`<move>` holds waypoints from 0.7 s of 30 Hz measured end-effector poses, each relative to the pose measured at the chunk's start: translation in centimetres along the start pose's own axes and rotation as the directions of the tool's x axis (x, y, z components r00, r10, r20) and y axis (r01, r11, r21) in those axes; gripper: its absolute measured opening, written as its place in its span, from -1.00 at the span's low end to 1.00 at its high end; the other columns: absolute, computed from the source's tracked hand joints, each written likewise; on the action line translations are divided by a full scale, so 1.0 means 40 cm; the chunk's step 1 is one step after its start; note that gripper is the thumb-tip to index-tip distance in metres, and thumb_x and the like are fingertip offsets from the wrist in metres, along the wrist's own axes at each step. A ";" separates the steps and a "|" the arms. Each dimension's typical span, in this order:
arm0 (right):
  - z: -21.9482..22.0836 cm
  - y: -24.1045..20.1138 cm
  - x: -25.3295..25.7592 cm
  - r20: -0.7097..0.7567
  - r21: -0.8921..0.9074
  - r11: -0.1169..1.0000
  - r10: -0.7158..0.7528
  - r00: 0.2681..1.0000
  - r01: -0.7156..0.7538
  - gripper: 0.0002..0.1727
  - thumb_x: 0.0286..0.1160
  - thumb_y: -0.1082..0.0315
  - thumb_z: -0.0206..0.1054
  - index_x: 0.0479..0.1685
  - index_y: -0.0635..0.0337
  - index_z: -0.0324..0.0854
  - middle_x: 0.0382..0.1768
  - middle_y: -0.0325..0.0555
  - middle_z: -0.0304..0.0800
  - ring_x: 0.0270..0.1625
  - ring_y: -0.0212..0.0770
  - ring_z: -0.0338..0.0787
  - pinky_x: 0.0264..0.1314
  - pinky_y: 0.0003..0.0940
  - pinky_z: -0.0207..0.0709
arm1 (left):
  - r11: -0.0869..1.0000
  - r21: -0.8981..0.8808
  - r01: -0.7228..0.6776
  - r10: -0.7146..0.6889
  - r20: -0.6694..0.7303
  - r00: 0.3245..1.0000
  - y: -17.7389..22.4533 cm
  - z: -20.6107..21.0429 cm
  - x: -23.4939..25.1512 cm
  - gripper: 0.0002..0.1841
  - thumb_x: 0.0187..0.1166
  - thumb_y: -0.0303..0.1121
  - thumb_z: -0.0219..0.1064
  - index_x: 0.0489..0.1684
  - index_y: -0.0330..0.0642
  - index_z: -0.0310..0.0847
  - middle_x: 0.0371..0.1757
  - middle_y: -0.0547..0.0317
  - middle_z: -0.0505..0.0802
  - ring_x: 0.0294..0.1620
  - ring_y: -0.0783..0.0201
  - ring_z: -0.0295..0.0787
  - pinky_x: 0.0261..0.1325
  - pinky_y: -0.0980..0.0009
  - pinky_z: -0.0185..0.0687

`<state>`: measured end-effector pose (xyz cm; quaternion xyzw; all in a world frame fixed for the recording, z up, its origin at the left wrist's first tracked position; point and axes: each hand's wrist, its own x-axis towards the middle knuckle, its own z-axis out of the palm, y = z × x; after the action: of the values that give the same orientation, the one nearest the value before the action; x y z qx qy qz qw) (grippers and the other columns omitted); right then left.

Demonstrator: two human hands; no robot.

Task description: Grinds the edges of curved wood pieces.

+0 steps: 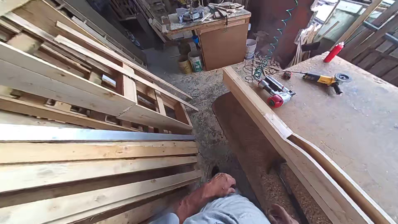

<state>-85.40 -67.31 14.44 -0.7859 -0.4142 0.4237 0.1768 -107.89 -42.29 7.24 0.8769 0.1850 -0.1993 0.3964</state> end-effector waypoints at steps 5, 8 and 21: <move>0.019 -0.350 0.274 -0.067 -0.026 0.986 -0.169 0.983 0.167 -0.44 0.63 0.05 0.38 0.50 0.19 0.58 0.16 -0.03 0.89 0.20 -0.09 0.89 0.36 0.04 0.72 | 0.985 -0.105 0.139 -0.148 -0.084 0.985 -0.247 -0.165 -0.126 -0.61 0.73 -0.08 0.24 0.24 -0.17 0.75 0.23 -0.07 0.87 0.35 -0.03 0.78 0.50 -0.10 0.58; 0.073 -0.535 0.439 0.092 -0.157 0.965 -0.196 0.976 0.208 -0.42 0.63 -0.05 0.34 0.52 0.07 0.60 0.24 -0.08 0.86 0.27 -0.09 0.85 0.41 0.06 0.67 | 0.960 -0.121 0.253 -0.266 -0.106 0.958 -0.393 -0.279 -0.186 -0.58 0.73 -0.06 0.22 0.29 -0.15 0.73 0.27 -0.07 0.85 0.38 -0.03 0.76 0.51 -0.11 0.58; 0.216 -1.036 1.133 0.616 -0.269 0.869 -0.176 0.768 0.416 -0.45 0.63 -0.14 0.26 0.46 -0.06 0.62 0.24 0.05 0.82 0.30 0.12 0.80 0.34 0.30 0.60 | 0.824 -0.282 0.492 -0.544 -0.148 0.826 -0.871 -0.759 -0.221 -0.51 0.69 0.07 0.28 0.43 -0.01 0.69 0.35 0.05 0.84 0.42 0.06 0.76 0.55 -0.04 0.58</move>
<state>-99.69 -7.02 11.94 -0.5633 -0.6448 0.5142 -0.0503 -126.08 1.10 8.38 0.7572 0.4825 -0.1778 0.4029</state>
